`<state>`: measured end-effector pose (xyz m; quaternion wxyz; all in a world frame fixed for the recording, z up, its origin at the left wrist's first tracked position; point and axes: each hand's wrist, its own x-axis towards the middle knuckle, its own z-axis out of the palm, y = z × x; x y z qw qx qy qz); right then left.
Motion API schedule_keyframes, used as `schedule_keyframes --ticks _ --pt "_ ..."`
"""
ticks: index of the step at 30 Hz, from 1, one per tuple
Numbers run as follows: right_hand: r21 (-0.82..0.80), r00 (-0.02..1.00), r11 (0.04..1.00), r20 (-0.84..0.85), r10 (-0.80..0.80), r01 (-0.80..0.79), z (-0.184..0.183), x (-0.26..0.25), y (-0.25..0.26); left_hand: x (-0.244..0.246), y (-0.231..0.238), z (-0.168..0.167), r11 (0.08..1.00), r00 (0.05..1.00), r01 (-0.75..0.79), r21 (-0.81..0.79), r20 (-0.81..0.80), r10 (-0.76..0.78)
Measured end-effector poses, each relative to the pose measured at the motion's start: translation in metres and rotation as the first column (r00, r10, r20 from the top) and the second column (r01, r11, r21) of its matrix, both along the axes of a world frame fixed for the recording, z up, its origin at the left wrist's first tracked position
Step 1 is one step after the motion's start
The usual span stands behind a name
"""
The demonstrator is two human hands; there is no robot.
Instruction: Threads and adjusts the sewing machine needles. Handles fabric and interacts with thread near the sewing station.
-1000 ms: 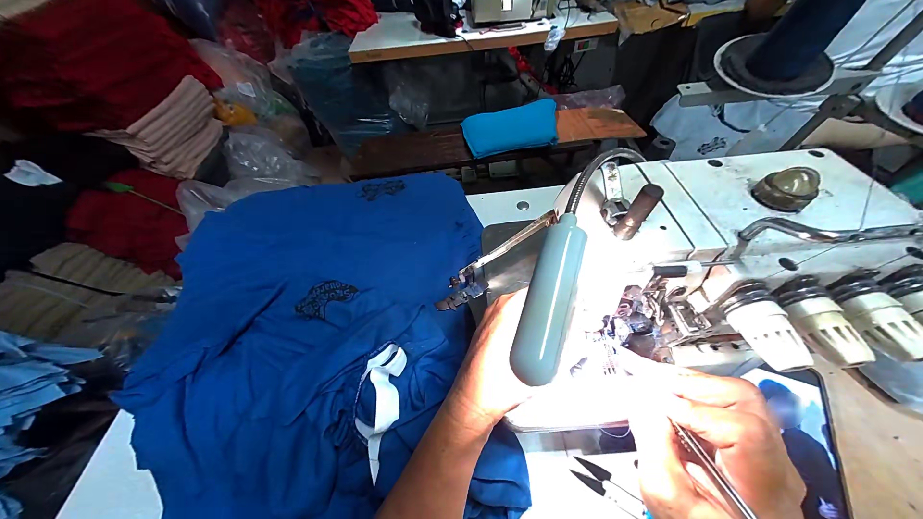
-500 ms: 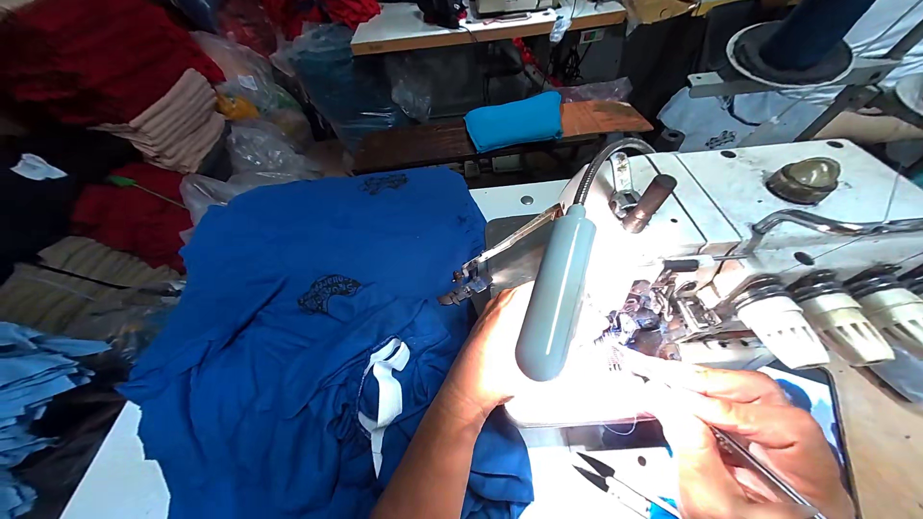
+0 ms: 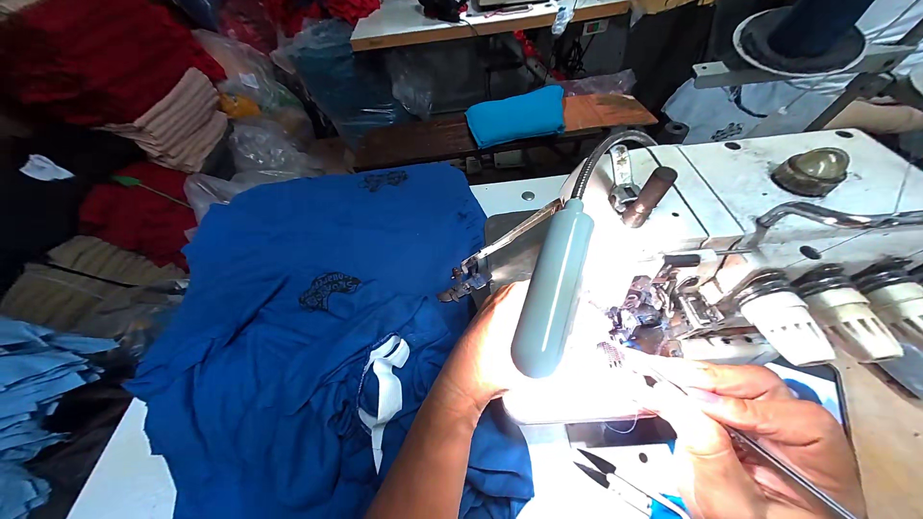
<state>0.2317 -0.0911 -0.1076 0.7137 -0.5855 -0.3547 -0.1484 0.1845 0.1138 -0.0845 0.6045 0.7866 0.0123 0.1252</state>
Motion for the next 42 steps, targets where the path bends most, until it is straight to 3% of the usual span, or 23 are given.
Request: schedule_keyframes --ticks 16,29,35,42 --pt "-0.055 0.995 0.997 0.083 -0.049 0.054 0.0 -0.003 0.002 0.0 -0.017 -0.001 0.941 0.969 -0.245 0.234 0.036 0.244" --pt "-0.129 0.987 0.986 0.13 -0.091 0.108 -0.004 -0.004 0.001 -0.002 -0.017 -0.002 0.935 0.966 -0.252 0.249 0.008 0.259" --pt "-0.029 0.998 0.999 0.047 -0.036 0.038 -0.003 -0.002 0.001 -0.001 -0.014 -0.003 0.945 0.972 -0.224 0.237 -0.018 0.235" --pt "-0.132 0.979 0.973 0.106 -0.174 0.187 0.003 -0.005 0.003 0.001 -0.017 -0.006 0.918 0.96 -0.277 0.284 0.051 0.274"
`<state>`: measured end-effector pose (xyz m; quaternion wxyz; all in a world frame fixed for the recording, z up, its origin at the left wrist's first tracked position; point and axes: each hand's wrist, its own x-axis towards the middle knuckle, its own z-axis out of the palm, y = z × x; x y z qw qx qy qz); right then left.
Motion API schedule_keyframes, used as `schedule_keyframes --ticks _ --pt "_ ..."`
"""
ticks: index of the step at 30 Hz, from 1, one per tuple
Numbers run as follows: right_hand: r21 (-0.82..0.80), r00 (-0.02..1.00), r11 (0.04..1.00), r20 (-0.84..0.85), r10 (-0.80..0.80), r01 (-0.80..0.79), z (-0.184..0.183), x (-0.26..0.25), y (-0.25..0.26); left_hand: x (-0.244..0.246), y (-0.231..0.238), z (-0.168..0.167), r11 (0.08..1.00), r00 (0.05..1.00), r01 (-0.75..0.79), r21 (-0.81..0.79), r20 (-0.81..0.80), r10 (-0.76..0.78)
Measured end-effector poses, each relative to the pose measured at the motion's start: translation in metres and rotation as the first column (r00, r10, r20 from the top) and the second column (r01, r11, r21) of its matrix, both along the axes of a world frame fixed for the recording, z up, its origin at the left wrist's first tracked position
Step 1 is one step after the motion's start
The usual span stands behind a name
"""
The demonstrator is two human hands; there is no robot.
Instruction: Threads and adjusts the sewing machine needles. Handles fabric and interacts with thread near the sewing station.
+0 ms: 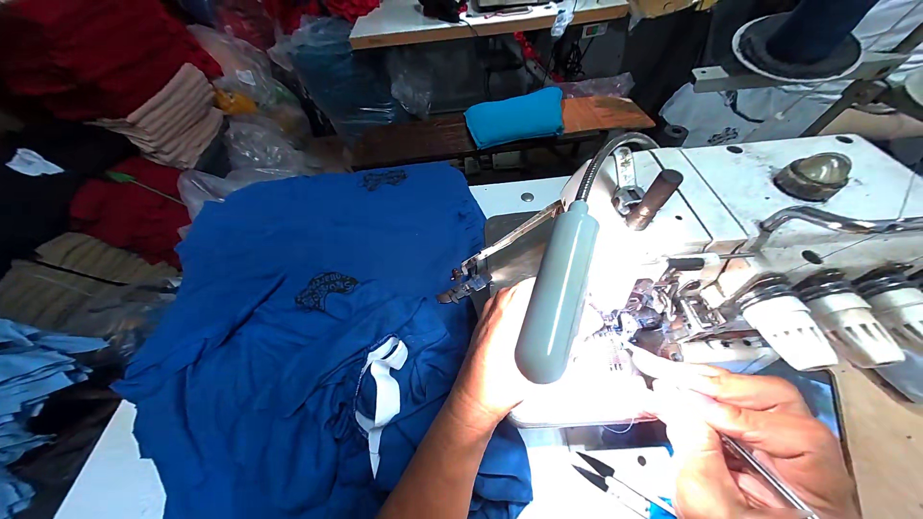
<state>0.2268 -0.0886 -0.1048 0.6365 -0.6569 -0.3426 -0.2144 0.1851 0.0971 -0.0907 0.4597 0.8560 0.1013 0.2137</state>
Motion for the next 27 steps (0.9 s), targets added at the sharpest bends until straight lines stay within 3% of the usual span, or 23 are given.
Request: schedule_keyframes --ticks 27 --pt "-0.063 1.0 0.998 0.021 -0.023 0.024 -0.0011 0.0017 0.0017 0.0013 -0.0003 -0.0017 0.997 1.0 -0.007 -0.083 0.023 0.009"
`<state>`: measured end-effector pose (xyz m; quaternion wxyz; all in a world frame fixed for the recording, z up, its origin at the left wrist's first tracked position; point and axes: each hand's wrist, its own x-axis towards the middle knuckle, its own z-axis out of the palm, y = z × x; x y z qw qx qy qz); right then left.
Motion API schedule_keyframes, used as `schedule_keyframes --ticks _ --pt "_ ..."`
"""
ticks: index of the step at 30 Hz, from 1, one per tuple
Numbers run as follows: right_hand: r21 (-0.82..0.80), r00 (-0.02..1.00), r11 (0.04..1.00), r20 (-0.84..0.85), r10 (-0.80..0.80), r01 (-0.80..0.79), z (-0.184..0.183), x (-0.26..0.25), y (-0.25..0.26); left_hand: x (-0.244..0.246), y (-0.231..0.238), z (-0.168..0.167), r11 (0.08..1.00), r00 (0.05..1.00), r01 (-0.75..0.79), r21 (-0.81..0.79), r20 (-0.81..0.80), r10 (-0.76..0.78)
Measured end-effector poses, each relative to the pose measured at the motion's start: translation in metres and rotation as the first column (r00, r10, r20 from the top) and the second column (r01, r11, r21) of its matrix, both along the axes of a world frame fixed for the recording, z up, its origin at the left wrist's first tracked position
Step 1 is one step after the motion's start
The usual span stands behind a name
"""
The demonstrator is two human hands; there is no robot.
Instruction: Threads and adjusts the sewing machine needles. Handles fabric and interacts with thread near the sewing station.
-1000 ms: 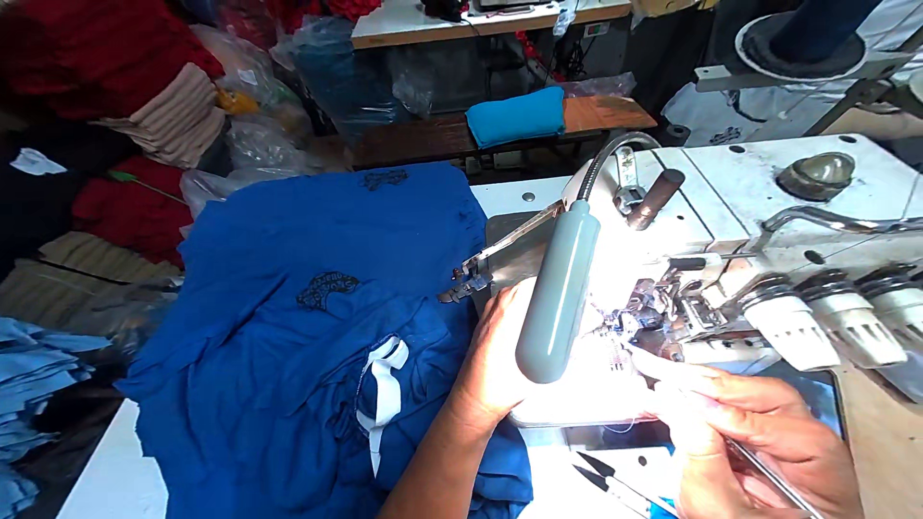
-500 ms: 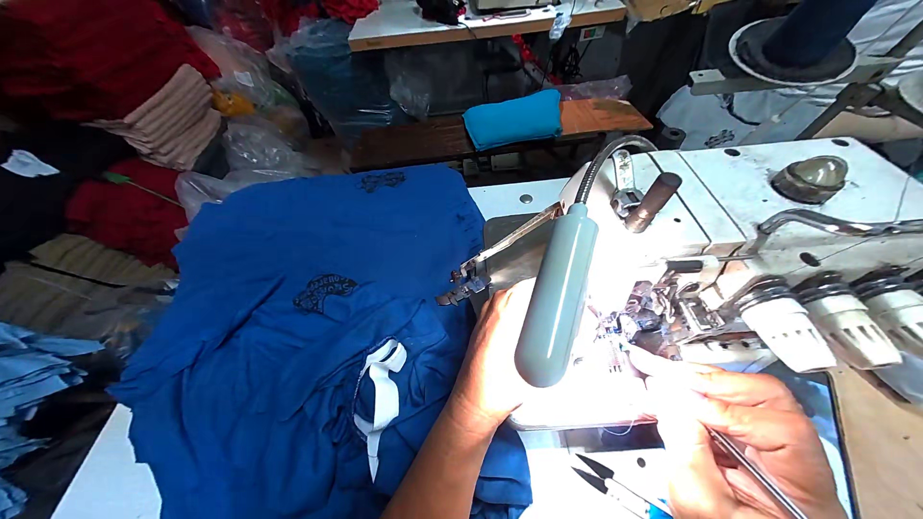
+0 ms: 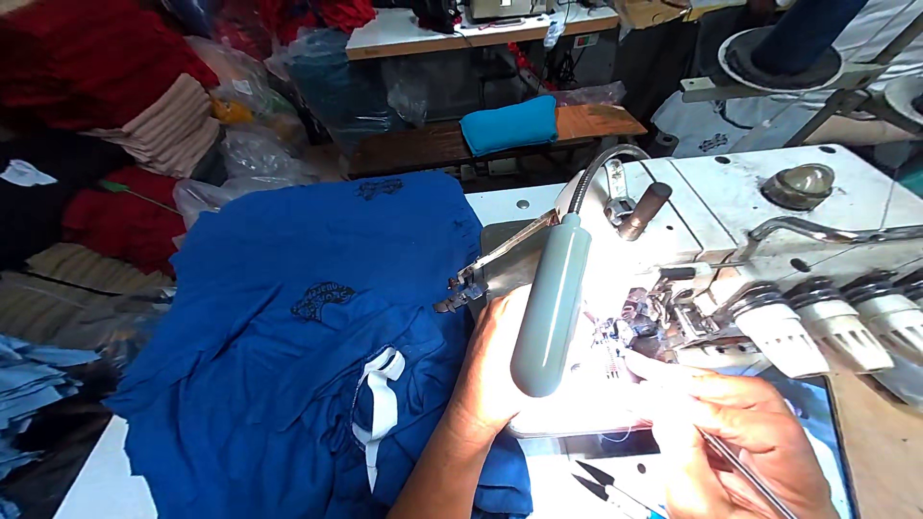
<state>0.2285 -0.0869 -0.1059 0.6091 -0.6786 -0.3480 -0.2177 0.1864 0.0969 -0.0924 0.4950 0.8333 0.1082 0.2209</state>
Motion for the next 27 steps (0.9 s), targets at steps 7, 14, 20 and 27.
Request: schedule_keyframes --ticks 7,14,20,27 --pt "0.003 1.0 1.0 0.01 0.021 -0.021 -0.0011 0.0004 -0.0023 -0.0008 0.0005 0.0013 1.0 1.0 0.006 -0.022 -0.015 -0.006" --pt "0.009 1.0 1.0 -0.002 0.023 -0.023 -0.0018 0.0016 -0.0011 -0.0013 0.0009 -0.0006 0.999 1.0 0.003 -0.033 -0.006 -0.004" --pt "0.007 1.0 1.0 -0.006 0.028 -0.027 -0.0021 0.0016 -0.0018 -0.0008 0.0019 -0.0022 1.0 1.0 0.007 -0.029 0.012 -0.007" --pt "0.0 1.0 1.0 0.016 0.013 -0.013 -0.0016 0.0011 -0.0018 -0.0015 0.0016 -0.0001 0.999 1.0 0.015 -0.038 -0.008 -0.015"
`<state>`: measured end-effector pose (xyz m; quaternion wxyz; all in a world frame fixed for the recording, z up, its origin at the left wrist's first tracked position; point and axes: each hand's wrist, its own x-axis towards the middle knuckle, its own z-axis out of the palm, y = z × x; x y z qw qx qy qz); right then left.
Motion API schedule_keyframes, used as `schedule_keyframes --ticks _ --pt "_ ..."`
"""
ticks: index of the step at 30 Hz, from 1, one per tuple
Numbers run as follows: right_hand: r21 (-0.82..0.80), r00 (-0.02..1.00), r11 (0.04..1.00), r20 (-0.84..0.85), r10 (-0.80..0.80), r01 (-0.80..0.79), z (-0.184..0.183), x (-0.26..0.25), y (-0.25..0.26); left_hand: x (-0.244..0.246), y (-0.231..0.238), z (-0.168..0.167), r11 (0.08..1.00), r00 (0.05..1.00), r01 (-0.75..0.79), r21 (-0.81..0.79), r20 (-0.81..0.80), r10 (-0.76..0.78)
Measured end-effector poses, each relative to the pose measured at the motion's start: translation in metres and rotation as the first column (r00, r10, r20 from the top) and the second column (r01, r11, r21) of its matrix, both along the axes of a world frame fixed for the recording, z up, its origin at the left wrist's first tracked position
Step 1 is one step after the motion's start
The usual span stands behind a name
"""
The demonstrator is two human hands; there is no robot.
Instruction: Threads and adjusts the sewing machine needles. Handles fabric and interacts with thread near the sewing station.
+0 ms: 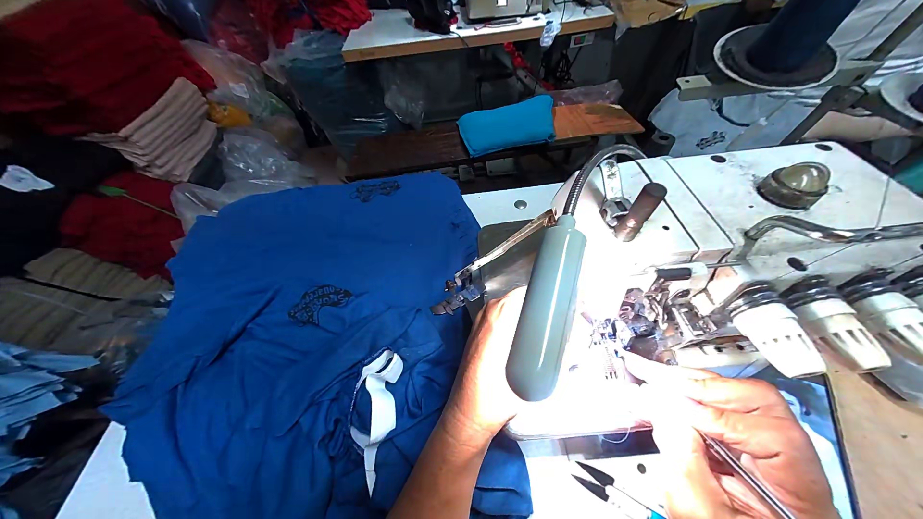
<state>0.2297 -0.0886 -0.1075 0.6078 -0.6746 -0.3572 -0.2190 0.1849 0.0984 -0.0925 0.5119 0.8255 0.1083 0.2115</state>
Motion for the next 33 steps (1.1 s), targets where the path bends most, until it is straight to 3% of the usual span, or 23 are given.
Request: schedule_keyframes --ticks 33 --pt "-0.001 0.998 0.998 0.026 -0.056 0.056 -0.0012 -0.0001 0.0042 -0.0011 0.0 0.0004 1.0 1.0 -0.01 0.025 0.004 0.01"
